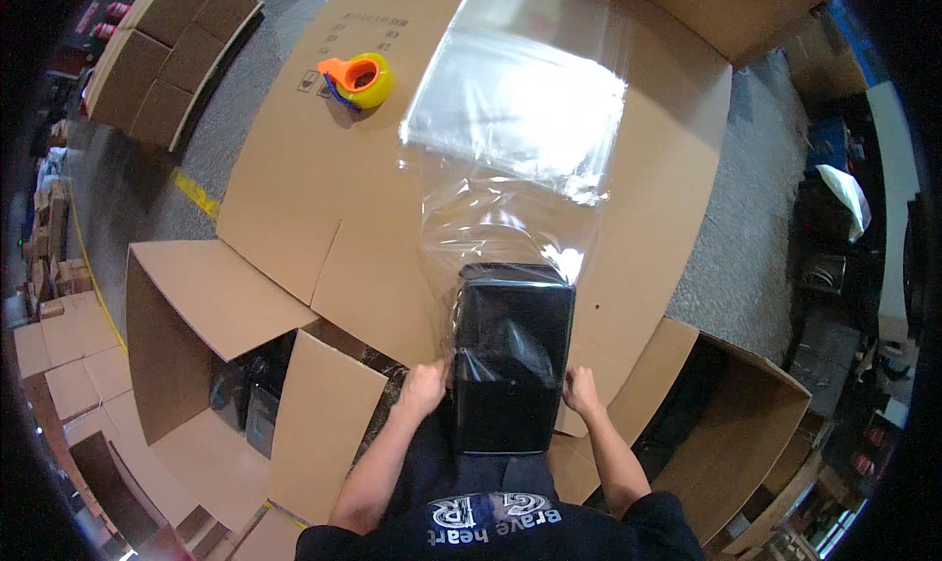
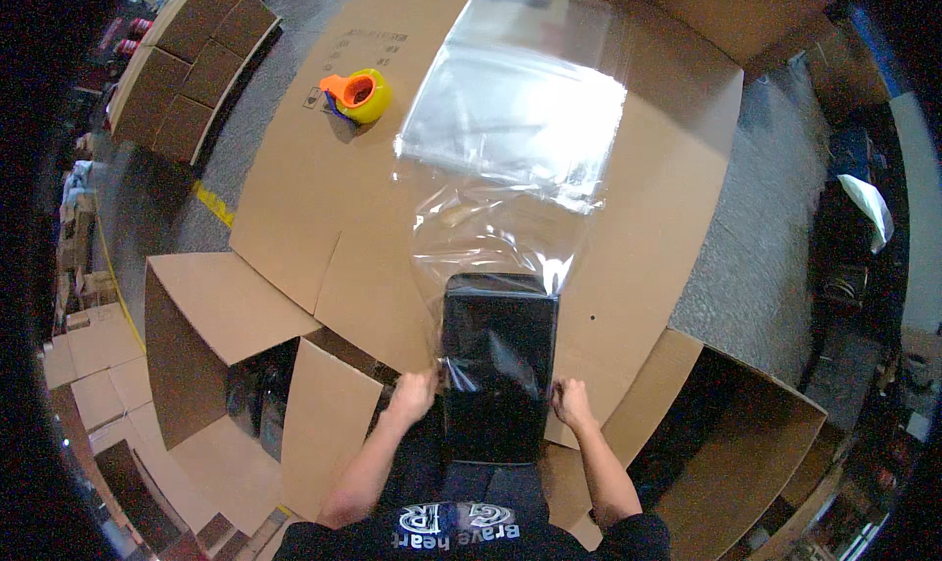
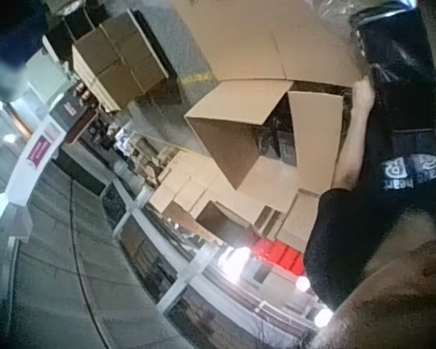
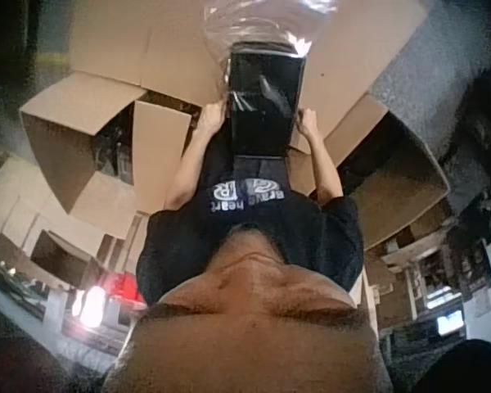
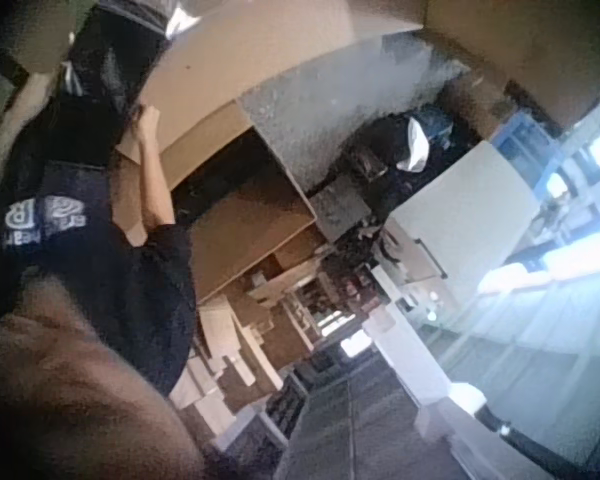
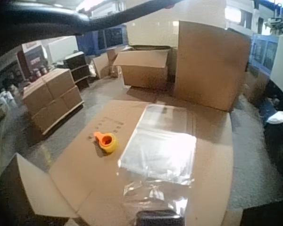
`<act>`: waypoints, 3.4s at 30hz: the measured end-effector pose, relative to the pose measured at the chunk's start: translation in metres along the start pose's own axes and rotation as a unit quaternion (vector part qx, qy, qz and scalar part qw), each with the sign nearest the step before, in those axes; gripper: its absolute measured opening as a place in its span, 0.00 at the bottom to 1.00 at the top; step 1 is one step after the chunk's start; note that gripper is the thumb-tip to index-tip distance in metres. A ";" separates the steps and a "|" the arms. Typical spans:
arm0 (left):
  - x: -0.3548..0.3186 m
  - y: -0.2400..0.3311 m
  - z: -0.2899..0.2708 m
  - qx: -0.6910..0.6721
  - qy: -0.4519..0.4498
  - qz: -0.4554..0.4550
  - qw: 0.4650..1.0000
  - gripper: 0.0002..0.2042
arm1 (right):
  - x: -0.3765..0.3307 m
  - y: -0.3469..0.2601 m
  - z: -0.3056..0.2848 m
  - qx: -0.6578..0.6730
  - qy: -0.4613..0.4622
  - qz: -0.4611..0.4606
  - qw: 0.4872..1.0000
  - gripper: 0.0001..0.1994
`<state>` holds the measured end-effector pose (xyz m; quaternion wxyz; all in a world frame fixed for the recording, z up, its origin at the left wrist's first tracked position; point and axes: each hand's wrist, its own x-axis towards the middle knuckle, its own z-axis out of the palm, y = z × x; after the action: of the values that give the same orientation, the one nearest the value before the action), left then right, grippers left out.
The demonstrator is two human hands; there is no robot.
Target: The person wraps black rectangular cases in clear plastic bags and places them into a cardboard box. The person repeats this process for multiple cases, handling each one individually.
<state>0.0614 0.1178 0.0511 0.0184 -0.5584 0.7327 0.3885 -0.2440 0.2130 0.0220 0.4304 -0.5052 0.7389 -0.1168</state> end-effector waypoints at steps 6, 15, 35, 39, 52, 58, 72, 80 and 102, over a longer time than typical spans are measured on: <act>-0.095 -0.012 0.034 -0.006 -0.212 -0.026 0.977 0.10 | -0.112 0.026 0.042 0.043 -0.161 0.194 0.967 0.09; -0.081 0.020 0.029 -0.065 -0.070 -0.038 0.995 0.46 | -0.102 -0.029 0.029 -0.086 0.068 -0.018 0.994 0.34; -0.066 -0.015 -0.031 -0.350 -0.309 -0.041 0.884 0.39 | -0.059 0.019 -0.067 0.155 -0.407 0.152 0.887 0.24; -0.005 0.036 -0.050 -0.368 -0.027 -0.095 0.925 0.46 | 0.034 0.005 -0.056 0.305 0.102 0.129 0.938 0.17; 0.014 0.024 -0.040 -0.585 -0.055 0.016 0.809 0.52 | 0.012 -0.055 -0.001 0.500 0.209 0.159 0.825 0.21; -0.099 -0.054 -0.009 -0.112 -0.249 0.022 0.962 0.56 | -0.117 -0.107 0.050 -0.122 0.286 -0.202 0.929 0.06; -0.138 -0.111 -0.008 -0.354 -0.117 -0.121 0.920 0.10 | -0.115 -0.205 0.201 -0.015 0.075 -0.159 0.984 0.14; -0.132 -0.098 -0.016 -0.172 -0.136 -0.112 0.969 0.11 | -0.134 -0.201 0.211 0.055 0.106 -0.154 0.981 0.11; -0.100 -0.081 -0.016 0.484 0.081 0.632 0.600 0.39 | -0.176 -0.058 0.065 -0.596 0.001 -0.451 0.665 0.42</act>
<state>0.1731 0.1827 0.0644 -0.0234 0.1050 0.9820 -0.1550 -0.1365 0.3519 0.1094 -0.0685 -0.9251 0.3336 0.1679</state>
